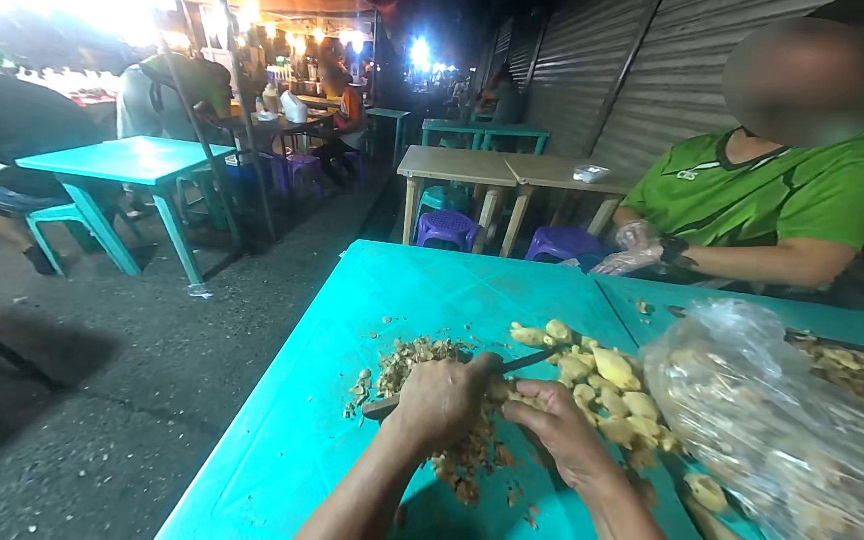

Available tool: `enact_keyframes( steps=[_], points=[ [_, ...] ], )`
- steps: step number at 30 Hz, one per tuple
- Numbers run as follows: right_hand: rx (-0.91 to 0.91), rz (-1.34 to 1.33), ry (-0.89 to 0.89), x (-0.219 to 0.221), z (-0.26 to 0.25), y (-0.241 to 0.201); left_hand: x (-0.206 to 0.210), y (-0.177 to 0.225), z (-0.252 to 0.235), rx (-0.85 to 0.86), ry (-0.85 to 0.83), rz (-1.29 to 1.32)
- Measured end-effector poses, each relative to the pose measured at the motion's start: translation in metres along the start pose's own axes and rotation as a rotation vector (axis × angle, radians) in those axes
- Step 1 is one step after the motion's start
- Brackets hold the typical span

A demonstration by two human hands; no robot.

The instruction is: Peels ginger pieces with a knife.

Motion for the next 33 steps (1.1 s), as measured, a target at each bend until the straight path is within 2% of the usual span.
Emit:
enact_keyframes(
  steps=[3,5,9,12,16,19,23,26,30,33],
  points=[
    [0.054,0.018,-0.038,0.009,-0.001,0.013,0.003,-0.014,-0.003,-0.050,-0.025,0.015],
    [0.077,-0.037,0.028,0.005,-0.005,0.016,-0.001,-0.021,-0.002,-0.109,-0.038,0.048],
    [0.082,-0.081,0.121,-0.006,-0.001,0.010,0.004,-0.002,0.002,-0.079,-0.100,0.068],
    [0.051,-0.067,0.075,-0.005,0.000,0.007,0.009,0.007,0.001,-0.074,-0.119,-0.010],
    [0.093,-0.096,-0.022,0.008,0.000,0.015,0.003,-0.011,-0.002,-0.120,-0.068,-0.072],
    [0.095,-0.093,0.040,0.000,-0.004,0.015,0.001,-0.024,-0.003,-0.181,-0.077,-0.024],
    [0.048,-0.023,0.111,-0.006,-0.002,0.007,0.004,-0.002,0.001,-0.132,-0.094,0.013],
    [0.120,-0.217,0.083,-0.001,0.001,0.011,0.003,0.007,0.001,-0.088,-0.044,0.046],
    [0.269,-0.457,-0.028,0.014,0.002,0.026,-0.003,-0.012,-0.001,-0.105,0.010,0.056],
    [0.320,-0.543,0.004,0.011,-0.001,0.033,-0.003,-0.007,0.001,-0.086,-0.011,0.106]
  ],
)
Point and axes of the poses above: each hand's wrist, its own z-axis away from the middle knuckle, its own x-axis out of the palm, y = z × x, the point moved 9 cm from there along -z, towards the middle knuckle, and after that the axes turned 11 degrees about -z, right-handed, at the moved point
